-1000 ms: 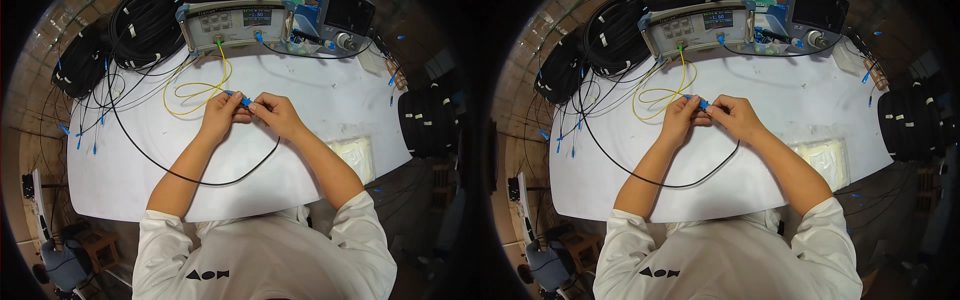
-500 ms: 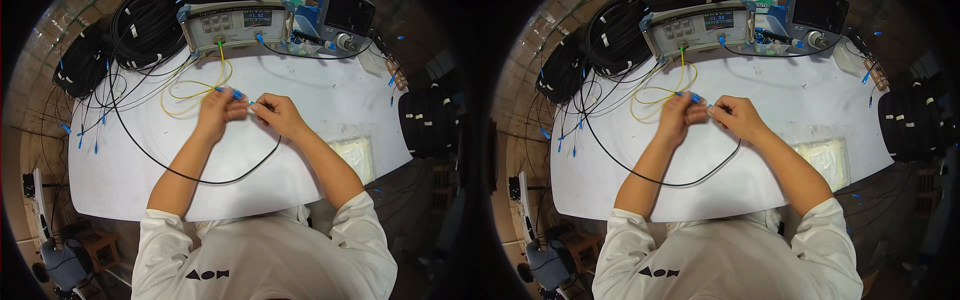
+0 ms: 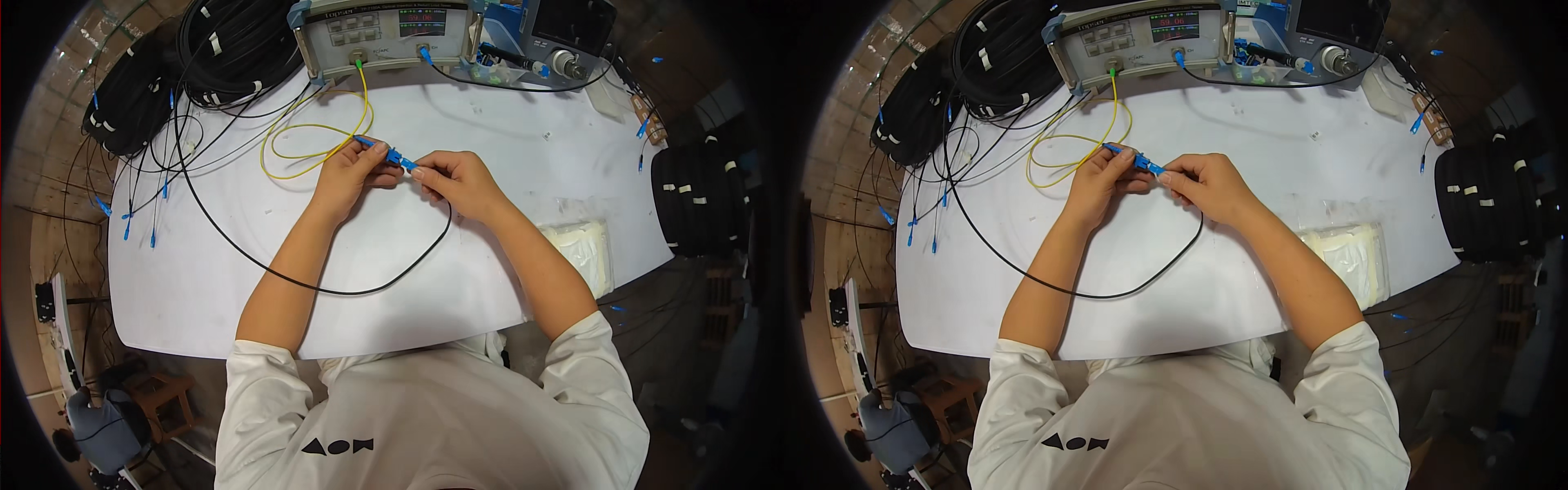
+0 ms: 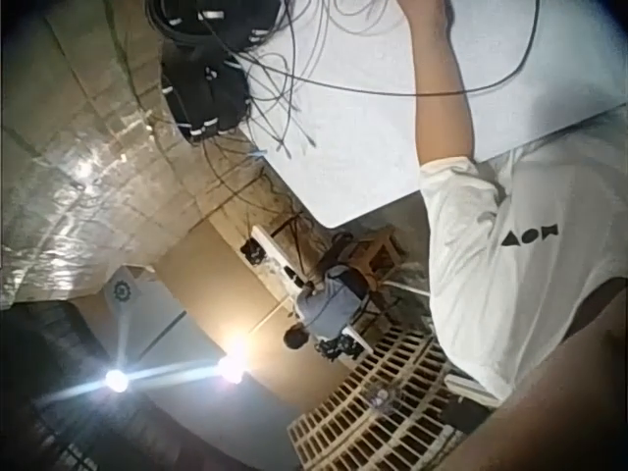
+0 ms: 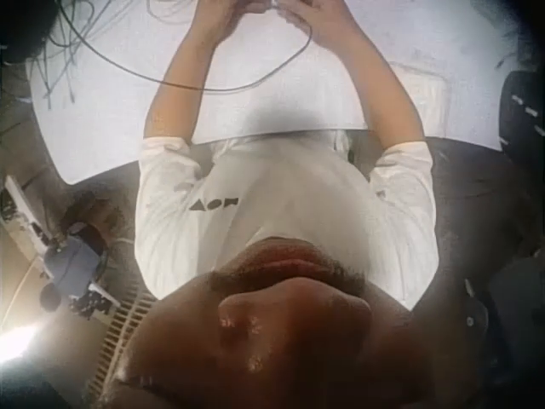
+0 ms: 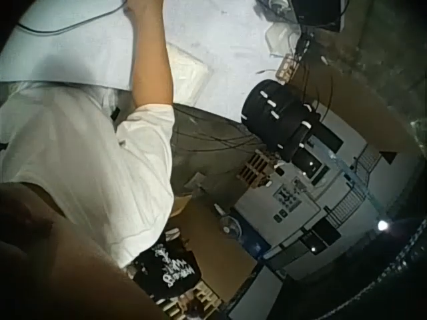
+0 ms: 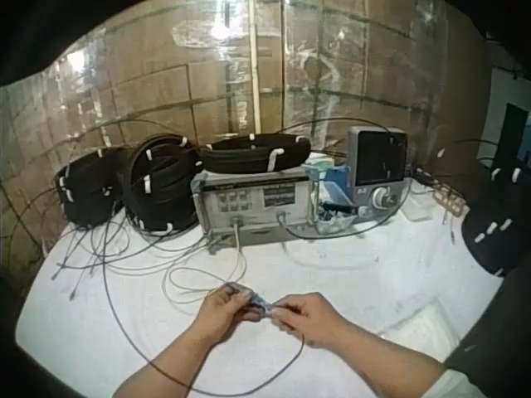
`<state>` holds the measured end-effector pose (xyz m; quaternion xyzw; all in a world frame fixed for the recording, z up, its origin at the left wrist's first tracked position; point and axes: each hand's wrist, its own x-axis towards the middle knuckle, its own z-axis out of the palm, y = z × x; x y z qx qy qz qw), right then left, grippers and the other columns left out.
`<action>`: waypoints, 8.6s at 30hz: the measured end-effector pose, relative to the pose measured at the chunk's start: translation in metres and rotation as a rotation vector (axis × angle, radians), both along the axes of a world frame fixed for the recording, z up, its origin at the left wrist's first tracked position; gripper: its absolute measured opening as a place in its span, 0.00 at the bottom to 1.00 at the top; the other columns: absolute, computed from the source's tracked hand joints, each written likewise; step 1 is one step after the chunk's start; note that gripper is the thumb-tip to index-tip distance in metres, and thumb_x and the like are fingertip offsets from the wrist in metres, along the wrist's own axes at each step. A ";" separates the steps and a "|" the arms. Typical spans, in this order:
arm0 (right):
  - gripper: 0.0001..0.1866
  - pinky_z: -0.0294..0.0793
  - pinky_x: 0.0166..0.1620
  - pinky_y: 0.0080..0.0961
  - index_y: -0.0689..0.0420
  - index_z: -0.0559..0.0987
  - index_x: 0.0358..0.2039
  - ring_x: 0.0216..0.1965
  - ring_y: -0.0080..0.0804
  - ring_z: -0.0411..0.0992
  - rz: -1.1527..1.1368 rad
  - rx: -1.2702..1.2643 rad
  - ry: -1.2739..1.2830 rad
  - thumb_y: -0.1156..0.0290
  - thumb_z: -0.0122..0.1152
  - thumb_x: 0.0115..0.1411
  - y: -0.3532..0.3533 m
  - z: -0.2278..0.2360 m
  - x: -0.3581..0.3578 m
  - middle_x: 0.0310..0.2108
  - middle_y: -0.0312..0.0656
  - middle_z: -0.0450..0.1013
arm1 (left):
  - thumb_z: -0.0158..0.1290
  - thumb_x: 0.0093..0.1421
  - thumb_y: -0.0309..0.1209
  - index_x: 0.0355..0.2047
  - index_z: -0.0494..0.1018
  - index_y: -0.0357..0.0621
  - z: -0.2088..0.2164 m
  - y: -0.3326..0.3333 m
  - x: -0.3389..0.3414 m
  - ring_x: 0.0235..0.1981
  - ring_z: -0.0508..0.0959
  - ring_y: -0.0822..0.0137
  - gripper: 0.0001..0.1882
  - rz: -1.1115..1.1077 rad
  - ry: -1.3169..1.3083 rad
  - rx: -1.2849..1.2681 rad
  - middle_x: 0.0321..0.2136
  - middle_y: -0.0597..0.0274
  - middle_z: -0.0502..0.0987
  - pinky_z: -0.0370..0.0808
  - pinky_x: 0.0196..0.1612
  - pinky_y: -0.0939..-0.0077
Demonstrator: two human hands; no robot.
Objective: The recorder is testing and cleaning fiber optic cables using specialized equipment.
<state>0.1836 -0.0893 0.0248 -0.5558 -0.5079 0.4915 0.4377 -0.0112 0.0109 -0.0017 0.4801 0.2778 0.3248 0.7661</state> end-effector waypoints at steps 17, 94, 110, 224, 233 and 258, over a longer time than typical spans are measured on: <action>0.09 0.73 0.30 0.19 0.65 0.78 0.35 0.25 0.19 0.70 0.019 0.007 0.146 0.71 0.58 0.66 0.003 -0.009 -0.002 0.24 0.36 0.74 | 0.54 0.67 0.38 0.42 0.72 0.37 0.005 -0.009 0.009 0.38 0.81 0.67 0.15 -0.016 0.092 0.105 0.37 0.57 0.79 0.81 0.43 0.73; 0.09 0.74 0.31 0.18 0.64 0.78 0.35 0.26 0.19 0.72 0.006 -0.013 0.101 0.70 0.59 0.65 -0.002 -0.003 -0.003 0.25 0.35 0.74 | 0.55 0.67 0.33 0.40 0.74 0.35 0.001 -0.021 0.015 0.36 0.76 0.76 0.11 0.055 0.125 0.384 0.33 0.63 0.79 0.75 0.42 0.80; 0.15 0.79 0.44 0.25 0.59 0.80 0.48 0.45 0.24 0.75 -0.467 0.341 0.167 0.64 0.60 0.66 0.031 0.006 0.040 0.54 0.35 0.72 | 0.51 0.68 0.35 0.33 0.70 0.38 0.019 0.025 -0.010 0.27 0.81 0.66 0.12 0.480 -0.061 -0.044 0.27 0.61 0.76 0.84 0.32 0.70; 0.15 0.74 0.49 0.27 0.63 0.72 0.45 0.43 0.30 0.74 -0.226 0.806 0.041 0.75 0.64 0.59 -0.058 0.075 0.025 0.48 0.48 0.72 | 0.46 0.71 0.39 0.42 0.69 0.41 -0.006 0.016 0.006 0.25 0.68 0.75 0.13 0.255 -0.255 -0.213 0.27 0.70 0.68 0.76 0.36 0.71; 0.17 0.69 0.30 0.18 0.59 0.68 0.49 0.26 0.18 0.68 -0.101 0.555 0.246 0.65 0.60 0.66 -0.010 0.054 -0.037 0.29 0.33 0.66 | 0.46 0.70 0.38 0.42 0.70 0.39 -0.002 0.009 0.008 0.24 0.70 0.76 0.13 0.199 -0.248 -0.123 0.26 0.70 0.68 0.80 0.37 0.69; 0.26 0.76 0.36 0.20 0.59 0.68 0.61 0.32 0.22 0.76 -0.247 0.775 -0.142 0.65 0.61 0.65 0.005 0.023 -0.010 0.34 0.40 0.77 | 0.49 0.70 0.38 0.47 0.72 0.33 0.004 -0.003 0.014 0.23 0.69 0.78 0.18 0.114 -0.097 0.071 0.25 0.70 0.69 0.76 0.35 0.76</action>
